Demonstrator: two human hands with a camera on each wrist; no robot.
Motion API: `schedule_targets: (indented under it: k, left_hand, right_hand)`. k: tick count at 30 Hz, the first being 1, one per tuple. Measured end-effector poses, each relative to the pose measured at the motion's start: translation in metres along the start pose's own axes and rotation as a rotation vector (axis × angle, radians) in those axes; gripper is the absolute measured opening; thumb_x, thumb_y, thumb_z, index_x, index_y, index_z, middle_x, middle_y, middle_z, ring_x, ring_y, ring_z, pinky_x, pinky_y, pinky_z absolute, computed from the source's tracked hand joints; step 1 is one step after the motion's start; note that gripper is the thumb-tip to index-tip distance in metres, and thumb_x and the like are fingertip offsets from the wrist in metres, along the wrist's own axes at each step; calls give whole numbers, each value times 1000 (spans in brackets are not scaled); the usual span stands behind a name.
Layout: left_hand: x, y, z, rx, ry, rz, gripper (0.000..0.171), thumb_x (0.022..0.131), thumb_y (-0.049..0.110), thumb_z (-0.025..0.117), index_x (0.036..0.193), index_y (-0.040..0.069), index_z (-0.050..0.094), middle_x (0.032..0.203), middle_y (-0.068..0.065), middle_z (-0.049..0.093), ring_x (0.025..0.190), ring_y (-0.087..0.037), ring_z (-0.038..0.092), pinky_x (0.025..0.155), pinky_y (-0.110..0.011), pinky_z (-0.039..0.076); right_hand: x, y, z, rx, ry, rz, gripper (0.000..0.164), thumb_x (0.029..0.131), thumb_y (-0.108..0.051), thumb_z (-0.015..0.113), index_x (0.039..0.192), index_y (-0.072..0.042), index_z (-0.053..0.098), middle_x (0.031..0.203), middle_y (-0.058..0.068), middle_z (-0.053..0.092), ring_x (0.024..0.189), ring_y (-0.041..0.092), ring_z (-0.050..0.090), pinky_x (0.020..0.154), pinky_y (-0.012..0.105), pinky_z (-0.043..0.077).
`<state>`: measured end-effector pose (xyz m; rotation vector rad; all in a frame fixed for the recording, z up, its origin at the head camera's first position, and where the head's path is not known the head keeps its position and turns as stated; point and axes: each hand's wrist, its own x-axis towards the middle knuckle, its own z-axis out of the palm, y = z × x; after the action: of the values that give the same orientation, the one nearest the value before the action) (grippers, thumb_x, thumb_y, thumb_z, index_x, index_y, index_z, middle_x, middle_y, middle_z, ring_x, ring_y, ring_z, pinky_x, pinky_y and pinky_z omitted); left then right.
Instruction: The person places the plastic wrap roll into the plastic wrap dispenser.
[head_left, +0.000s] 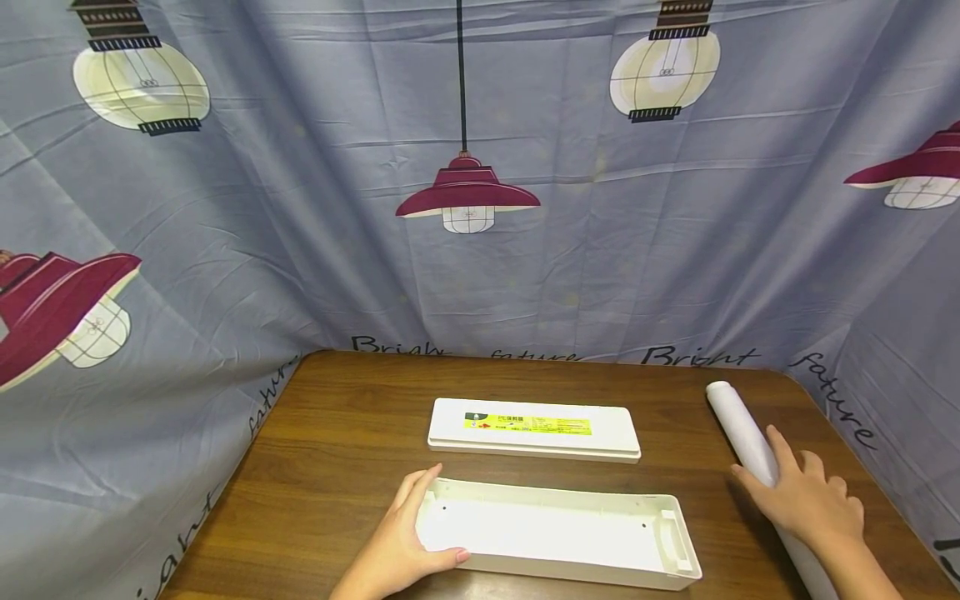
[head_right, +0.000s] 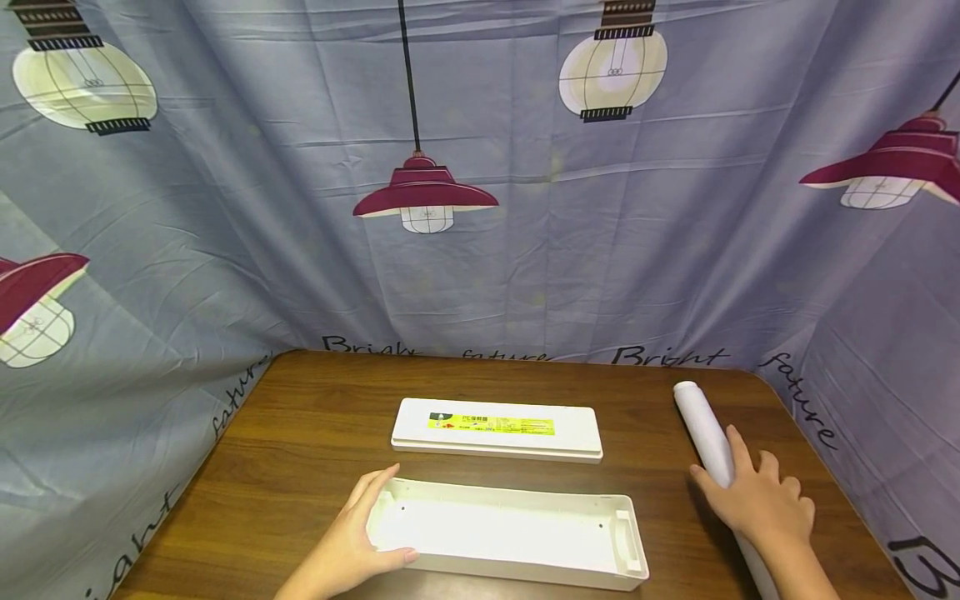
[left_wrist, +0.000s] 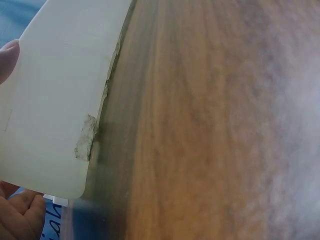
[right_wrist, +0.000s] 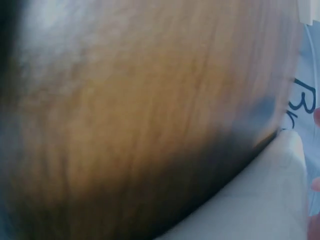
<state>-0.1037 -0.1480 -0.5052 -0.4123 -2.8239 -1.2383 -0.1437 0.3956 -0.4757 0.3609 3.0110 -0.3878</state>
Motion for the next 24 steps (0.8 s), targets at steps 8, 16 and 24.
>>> schedule_targets:
  k: [8,16,24]
  left_hand:
    - [1,0,0,13,-5,-2,112,62,64,85,152,17,37,141,5,44,120,-14,52,99,-43,49]
    - [0,0,0,12,-3,9,112,62,64,85,152,18,37,141,2,45,119,-15,53,99,-41,50]
    - [1,-1,0,14,-5,15,111,63,64,84,152,17,38,140,3,45,119,-16,54,99,-40,50]
  right_hand:
    - [5,5,8,13,-57,33,106,89,-78,39,157,-16,-14,123,50,29,92,68,45,61,64,41]
    - [8,4,8,47,-126,57,108,88,-79,38,155,-17,-20,117,50,33,88,61,50,55,56,42]
    - [11,4,10,53,-192,71,109,88,-81,35,154,-16,-23,118,48,34,79,52,55,54,54,44]
